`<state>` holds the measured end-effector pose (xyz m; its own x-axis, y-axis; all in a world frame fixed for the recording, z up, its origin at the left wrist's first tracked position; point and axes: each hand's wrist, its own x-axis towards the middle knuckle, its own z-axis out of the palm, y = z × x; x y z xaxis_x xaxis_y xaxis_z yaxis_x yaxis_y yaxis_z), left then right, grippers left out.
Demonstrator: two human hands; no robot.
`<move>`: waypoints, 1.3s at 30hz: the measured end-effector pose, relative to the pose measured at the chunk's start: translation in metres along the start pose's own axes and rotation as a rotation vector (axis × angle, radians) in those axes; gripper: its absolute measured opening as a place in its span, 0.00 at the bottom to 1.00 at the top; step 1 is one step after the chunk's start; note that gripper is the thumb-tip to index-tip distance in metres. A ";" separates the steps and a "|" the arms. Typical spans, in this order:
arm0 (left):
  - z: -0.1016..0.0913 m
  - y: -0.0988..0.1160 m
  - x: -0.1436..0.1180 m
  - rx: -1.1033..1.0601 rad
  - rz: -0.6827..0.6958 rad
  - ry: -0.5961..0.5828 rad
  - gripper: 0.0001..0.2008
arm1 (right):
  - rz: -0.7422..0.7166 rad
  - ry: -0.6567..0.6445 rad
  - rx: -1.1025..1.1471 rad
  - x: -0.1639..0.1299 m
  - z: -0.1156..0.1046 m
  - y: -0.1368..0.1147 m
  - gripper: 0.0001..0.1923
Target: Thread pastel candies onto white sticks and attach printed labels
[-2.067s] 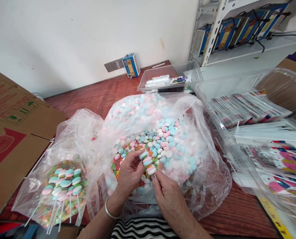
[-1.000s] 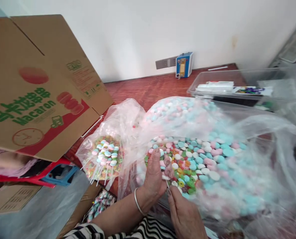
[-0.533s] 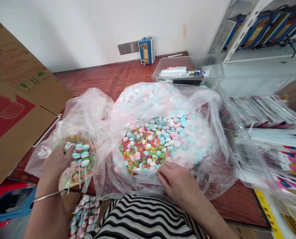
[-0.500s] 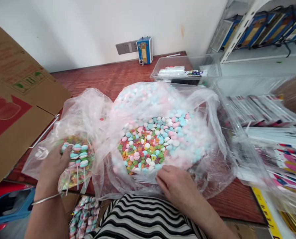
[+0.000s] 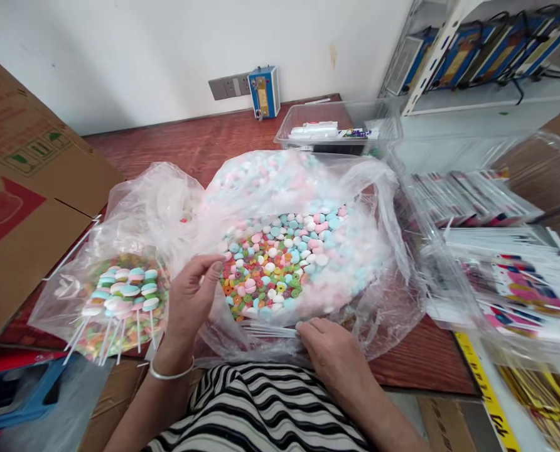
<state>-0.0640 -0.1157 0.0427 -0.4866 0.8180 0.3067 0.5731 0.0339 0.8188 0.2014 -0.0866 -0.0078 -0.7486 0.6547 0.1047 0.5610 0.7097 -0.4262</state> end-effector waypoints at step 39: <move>0.054 0.035 -0.028 -0.328 0.359 -0.809 0.24 | 0.735 0.555 1.445 0.059 -0.039 -0.006 0.19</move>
<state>0.0054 -0.1062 0.0367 0.3584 0.9028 0.2378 0.3261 -0.3598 0.8742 0.1679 -0.0422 0.0360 -0.1211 0.9373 -0.3267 -0.2790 -0.3480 -0.8950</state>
